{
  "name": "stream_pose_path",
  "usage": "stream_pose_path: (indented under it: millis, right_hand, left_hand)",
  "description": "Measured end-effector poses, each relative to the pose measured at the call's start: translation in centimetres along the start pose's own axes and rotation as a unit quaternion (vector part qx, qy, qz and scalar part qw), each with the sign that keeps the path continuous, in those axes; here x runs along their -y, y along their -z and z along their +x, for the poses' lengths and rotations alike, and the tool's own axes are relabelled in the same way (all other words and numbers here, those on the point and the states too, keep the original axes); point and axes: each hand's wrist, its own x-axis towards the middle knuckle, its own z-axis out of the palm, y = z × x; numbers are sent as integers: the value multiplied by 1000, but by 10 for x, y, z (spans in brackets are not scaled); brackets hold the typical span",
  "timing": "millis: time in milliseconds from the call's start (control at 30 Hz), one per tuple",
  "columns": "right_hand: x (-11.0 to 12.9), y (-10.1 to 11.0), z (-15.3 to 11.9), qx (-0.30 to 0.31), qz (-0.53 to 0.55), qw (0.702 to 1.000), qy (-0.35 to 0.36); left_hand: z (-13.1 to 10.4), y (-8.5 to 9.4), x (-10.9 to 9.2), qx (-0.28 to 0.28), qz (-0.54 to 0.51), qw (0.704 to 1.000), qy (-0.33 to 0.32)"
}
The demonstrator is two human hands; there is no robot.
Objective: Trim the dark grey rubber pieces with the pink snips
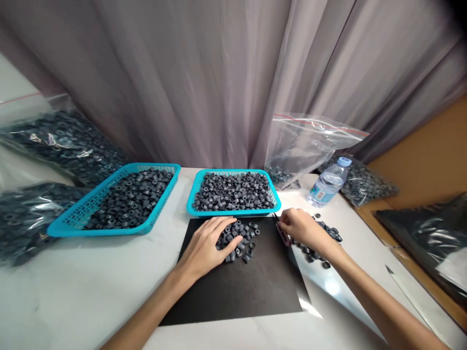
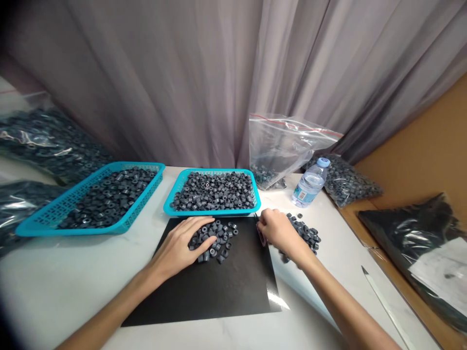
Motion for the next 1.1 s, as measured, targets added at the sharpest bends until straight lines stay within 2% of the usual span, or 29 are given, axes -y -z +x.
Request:
stream_pose_path:
  millis: [133, 300, 500, 833, 1100]
  right_hand:
    - [-12, 0, 15, 10, 47, 999, -6]
    - [-18, -5, 28, -10, 77, 997, -16]
    - [-19, -8, 40, -52, 62, 996, -41]
    - [-20, -18, 40, -72, 40, 995, -47]
    - [-26, -11, 42, -101, 73, 991, -57]
  left_hand:
    - [0, 0, 0, -32, -9, 999, 12]
    - [0, 0, -2, -55, 3, 998, 3]
    - [0, 0, -3, -44, 6, 999, -9]
    - [0, 2, -4, -39, 12, 999, -15]
    - [0, 3, -5, -35, 20, 999, -24]
